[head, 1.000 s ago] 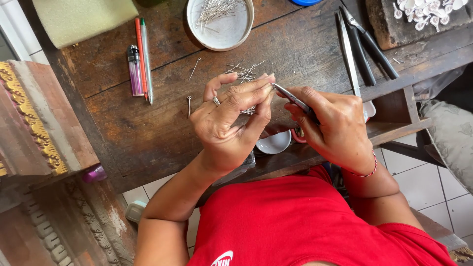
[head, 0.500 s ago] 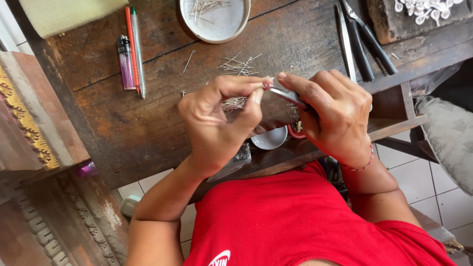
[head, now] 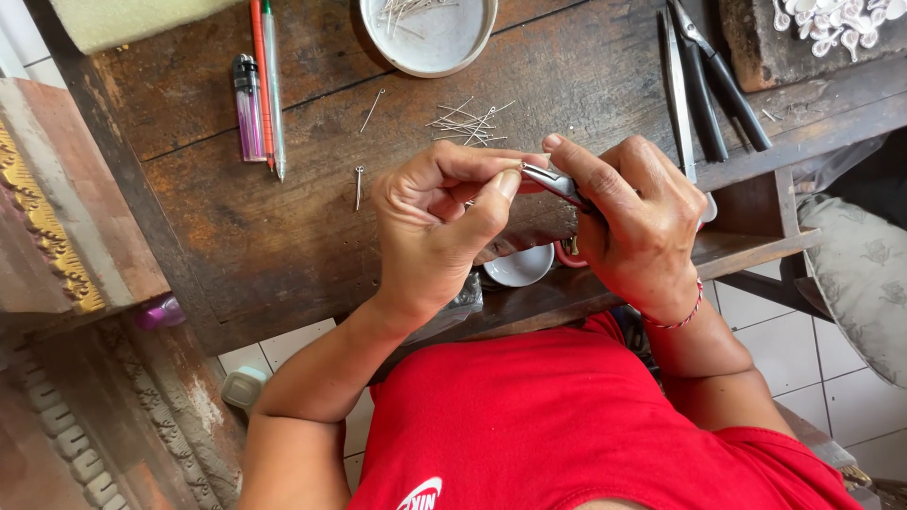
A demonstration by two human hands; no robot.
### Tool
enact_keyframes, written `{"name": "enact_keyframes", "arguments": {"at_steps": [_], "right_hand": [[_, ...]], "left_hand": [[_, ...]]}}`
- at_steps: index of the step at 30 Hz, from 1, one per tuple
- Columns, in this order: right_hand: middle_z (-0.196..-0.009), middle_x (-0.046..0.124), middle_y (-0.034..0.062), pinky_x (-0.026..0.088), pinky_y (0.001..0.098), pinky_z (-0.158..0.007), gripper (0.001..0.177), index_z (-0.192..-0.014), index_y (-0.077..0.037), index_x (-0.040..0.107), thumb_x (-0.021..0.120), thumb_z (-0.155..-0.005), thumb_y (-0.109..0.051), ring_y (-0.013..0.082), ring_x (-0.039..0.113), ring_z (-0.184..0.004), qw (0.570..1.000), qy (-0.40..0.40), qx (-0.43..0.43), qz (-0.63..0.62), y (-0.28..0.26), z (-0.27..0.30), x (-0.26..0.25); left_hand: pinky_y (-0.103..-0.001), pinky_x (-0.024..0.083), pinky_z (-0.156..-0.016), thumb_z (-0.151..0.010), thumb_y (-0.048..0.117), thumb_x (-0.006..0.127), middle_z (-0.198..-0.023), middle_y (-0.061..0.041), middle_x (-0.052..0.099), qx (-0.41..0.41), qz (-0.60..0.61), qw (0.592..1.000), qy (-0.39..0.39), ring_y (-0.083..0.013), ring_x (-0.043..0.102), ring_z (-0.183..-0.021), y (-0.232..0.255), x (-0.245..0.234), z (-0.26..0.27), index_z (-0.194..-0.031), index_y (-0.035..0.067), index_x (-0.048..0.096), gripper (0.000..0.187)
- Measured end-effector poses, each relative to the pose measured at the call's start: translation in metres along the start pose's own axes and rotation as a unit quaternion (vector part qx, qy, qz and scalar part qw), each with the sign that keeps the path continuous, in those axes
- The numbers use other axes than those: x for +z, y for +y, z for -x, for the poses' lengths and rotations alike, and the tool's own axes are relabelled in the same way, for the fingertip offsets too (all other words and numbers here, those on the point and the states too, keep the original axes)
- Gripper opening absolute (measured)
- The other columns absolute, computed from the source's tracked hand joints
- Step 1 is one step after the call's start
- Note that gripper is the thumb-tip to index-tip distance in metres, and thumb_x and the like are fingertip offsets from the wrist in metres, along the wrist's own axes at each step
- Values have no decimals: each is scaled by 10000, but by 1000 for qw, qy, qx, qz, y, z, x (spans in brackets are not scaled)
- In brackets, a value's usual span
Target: The person is using pliers to bend and finish small silver pins at a jewelry workshop.
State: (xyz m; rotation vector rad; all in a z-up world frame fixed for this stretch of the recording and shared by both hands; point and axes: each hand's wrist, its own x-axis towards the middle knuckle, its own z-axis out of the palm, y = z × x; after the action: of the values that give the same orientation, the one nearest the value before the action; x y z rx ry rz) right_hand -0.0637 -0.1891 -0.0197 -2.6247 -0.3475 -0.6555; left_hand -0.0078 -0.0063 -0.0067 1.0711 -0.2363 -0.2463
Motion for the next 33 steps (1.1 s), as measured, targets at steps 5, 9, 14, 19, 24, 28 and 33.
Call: {"name": "enact_keyframes", "arguments": {"at_steps": [5, 9, 14, 19, 24, 28, 33], "right_hand": [[-860, 526, 87, 397, 367, -619, 540, -1338, -42, 725, 511, -889, 169, 247, 481, -664, 998, -31, 17, -53, 0, 0, 0], [-926, 601, 99, 415, 341, -597, 547, -1333, -26, 679, 520, -846, 168, 238, 537, -669, 991, -65, 32, -117, 3, 4, 1], [-853, 554, 84, 373, 350, -565, 580, -1323, -24, 668, 491, -804, 167, 240, 480, -630, 986, -80, 36, -140, 6, 6, 3], [-889, 611, 86, 381, 331, -588, 516, -1313, -15, 664, 496, -874, 198, 224, 504, -646, 980, -88, 42, -171, 5, 6, 3], [-1093, 730, 166, 446, 352, -640, 492, -1305, 5, 640, 504, -862, 168, 271, 616, -727, 979, -78, 48, -181, 5, 9, 8], [-1204, 745, 196, 501, 351, -697, 610, -1357, 15, 617, 475, -780, 155, 281, 687, -803, 975, -75, 62, -197, 4, 17, 17], [-969, 656, 143, 451, 371, -637, 427, -1305, 32, 613, 509, -917, 179, 282, 559, -697, 990, -16, 62, -126, -10, 15, 20]], "left_hand": [[-313, 678, -943, -978, -35, 659, -1051, -144, 755, 32, -52, 998, 3, -216, 768, -1006, -1, 1, 2, -968, 44, 655, 80], [-311, 667, -957, -976, -32, 658, -1069, -160, 755, 42, -73, 996, -1, -214, 768, -1021, 3, 2, 2, -976, 47, 647, 80], [-299, 663, -920, -981, -9, 672, -1039, -137, 758, 41, -76, 996, -5, -189, 769, -962, 4, 1, 2, -971, 56, 654, 68], [-296, 662, -915, -975, -21, 669, -1036, -150, 757, 39, -74, 996, -11, -209, 772, -968, 4, 1, 2, -972, 43, 656, 65], [-267, 636, -906, -967, 5, 696, -1025, -112, 764, 40, -94, 995, 10, -155, 755, -960, -1, -1, 3, -980, 55, 685, 53], [-251, 612, -857, -967, 10, 687, -1026, -108, 768, 50, -108, 993, 8, -137, 741, -945, -3, -1, 3, -985, 56, 686, 49], [-307, 649, -945, -966, -27, 674, -1048, -151, 757, 95, -127, 987, 16, -226, 771, -1013, 1, 5, 4, -979, 62, 654, 92]]}}
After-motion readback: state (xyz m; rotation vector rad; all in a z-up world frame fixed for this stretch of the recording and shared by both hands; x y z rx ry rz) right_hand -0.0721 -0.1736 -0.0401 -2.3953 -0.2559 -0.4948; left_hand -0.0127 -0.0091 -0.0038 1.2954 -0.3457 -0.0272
